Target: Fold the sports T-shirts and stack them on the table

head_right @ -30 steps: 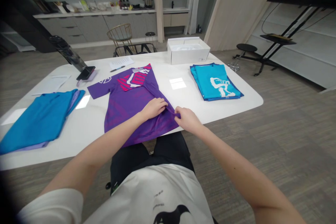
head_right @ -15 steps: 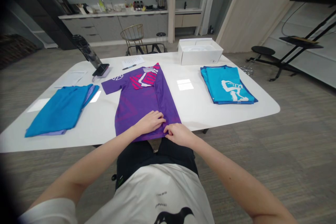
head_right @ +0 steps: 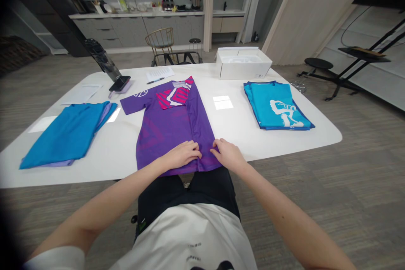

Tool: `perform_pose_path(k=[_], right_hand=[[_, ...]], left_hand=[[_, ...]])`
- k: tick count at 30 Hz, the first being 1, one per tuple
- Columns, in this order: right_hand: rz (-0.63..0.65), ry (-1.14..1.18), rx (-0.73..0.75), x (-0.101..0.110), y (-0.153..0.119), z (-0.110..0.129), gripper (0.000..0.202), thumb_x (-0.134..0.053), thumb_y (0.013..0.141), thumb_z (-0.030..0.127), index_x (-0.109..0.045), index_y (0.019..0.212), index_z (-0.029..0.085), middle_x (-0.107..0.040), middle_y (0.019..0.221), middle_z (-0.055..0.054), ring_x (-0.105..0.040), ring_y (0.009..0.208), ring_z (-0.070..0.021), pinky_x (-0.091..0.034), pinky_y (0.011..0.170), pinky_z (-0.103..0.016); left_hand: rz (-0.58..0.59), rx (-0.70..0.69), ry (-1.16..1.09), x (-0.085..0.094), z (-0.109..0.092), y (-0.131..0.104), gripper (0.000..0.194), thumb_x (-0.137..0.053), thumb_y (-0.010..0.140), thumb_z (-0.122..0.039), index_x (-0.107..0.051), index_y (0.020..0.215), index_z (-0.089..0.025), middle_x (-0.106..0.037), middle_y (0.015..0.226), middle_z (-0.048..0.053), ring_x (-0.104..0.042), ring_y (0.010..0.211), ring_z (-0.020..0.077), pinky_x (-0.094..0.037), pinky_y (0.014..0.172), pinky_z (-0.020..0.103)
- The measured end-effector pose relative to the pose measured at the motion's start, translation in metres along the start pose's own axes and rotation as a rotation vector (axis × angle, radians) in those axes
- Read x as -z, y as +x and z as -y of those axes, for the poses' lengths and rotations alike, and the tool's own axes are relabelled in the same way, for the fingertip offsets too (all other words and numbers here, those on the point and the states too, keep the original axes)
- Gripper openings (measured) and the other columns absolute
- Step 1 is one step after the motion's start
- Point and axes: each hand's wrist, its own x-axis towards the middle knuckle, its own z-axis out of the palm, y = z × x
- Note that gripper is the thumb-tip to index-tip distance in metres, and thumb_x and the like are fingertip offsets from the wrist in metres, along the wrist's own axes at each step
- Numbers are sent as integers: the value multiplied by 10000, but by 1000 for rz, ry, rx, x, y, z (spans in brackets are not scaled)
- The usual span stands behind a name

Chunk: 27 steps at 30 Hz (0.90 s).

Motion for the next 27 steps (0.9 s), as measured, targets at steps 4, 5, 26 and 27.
perform_pose_path(k=[4, 5, 26, 27], right_hand=[[22, -4, -66, 1, 1, -3, 160, -629, 957, 395, -610, 978, 237, -684, 880, -27, -626, 741, -188, -366, 637, -285], [46, 17, -59, 1, 1, -3, 152, -636, 953, 390, -604, 961, 242, -677, 828, -10, -622, 723, -181, -358, 632, -279], [-69, 129, 152, -9, 205, -3, 77, -629, 928, 282, -674, 933, 220, -627, 825, -8, -574, 759, -155, -402, 706, -256], [-108, 123, 140, -9, 230, -5, 83, -628, 927, 277, -675, 958, 216, -640, 875, -22, -589, 798, -163, -417, 734, -261]], left_hand=[[-48, 13, -66, 14, 2, -7, 256, -445, 1047, -300, -694, 1094, -261, -609, 1089, 56, -546, 1011, 190, -417, 901, 317], [-50, 16, -78, 18, 3, -10, 250, -453, 1043, -295, -696, 1092, -261, -612, 1088, 55, -548, 1014, 190, -418, 909, 318], [-403, 796, -88, 39, 199, 21, 304, -521, 930, -236, -660, 1200, -239, -633, 1249, 90, -595, 1202, 257, -475, 1010, 427], [-406, 842, -50, 44, 220, 27, 320, -504, 938, -234, -646, 1225, -236, -626, 1277, 101, -585, 1221, 267, -464, 1023, 449]])
